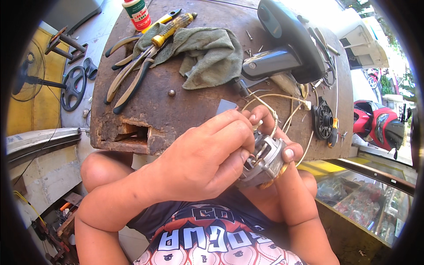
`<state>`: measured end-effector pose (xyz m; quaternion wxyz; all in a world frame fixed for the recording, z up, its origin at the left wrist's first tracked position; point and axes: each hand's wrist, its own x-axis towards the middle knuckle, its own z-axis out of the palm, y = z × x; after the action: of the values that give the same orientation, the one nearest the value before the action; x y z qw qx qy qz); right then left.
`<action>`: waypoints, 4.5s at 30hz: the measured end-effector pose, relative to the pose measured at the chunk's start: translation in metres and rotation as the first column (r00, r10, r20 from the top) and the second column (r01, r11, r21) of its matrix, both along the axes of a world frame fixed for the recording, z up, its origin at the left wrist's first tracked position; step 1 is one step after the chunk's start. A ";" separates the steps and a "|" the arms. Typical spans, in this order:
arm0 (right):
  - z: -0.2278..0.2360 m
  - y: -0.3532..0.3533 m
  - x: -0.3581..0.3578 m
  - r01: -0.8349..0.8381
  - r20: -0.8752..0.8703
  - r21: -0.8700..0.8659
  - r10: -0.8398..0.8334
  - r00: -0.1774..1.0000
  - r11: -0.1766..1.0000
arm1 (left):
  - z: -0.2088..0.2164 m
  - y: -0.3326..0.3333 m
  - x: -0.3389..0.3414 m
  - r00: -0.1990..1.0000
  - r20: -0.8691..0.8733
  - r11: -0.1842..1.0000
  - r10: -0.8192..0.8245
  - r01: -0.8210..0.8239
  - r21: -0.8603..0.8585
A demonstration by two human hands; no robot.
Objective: The person assembles a small electric motor by inserting a bearing into a housing, applying adhesive, and joining the stator and rotor halves. They then insert a shaft and tighten it with a wrench.
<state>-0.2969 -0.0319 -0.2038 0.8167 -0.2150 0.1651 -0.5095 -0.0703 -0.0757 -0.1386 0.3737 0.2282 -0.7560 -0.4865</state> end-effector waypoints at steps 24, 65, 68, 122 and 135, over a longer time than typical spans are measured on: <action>0.047 0.001 0.006 0.170 -0.446 0.206 -0.062 0.893 0.964 | -0.003 -0.035 0.010 0.854 0.508 0.985 0.111 -0.026 -0.170; 0.033 0.003 0.018 0.295 -0.475 0.216 -0.164 0.864 0.931 | -0.014 -0.043 0.010 0.834 0.544 0.988 0.093 -0.007 -0.157; 0.036 0.001 0.016 0.282 -0.390 0.246 -0.172 0.905 0.927 | -0.012 -0.044 0.015 0.929 0.333 0.983 0.162 -0.181 0.026; 0.025 -0.014 0.003 0.337 -0.743 -0.359 -0.485 0.462 0.871 | -0.010 -0.030 0.004 0.885 0.147 0.710 0.441 -0.244 -0.660; 0.026 -0.007 0.007 0.472 -0.454 0.206 -0.343 0.822 0.858 | -0.009 -0.036 -0.020 0.884 0.148 0.681 0.444 -0.225 -0.697</action>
<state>-0.2900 -0.0394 -0.1778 0.6584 -0.1437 0.4494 -0.5864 -0.0907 -0.1118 -0.1472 0.3918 0.2891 -0.8708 -0.0679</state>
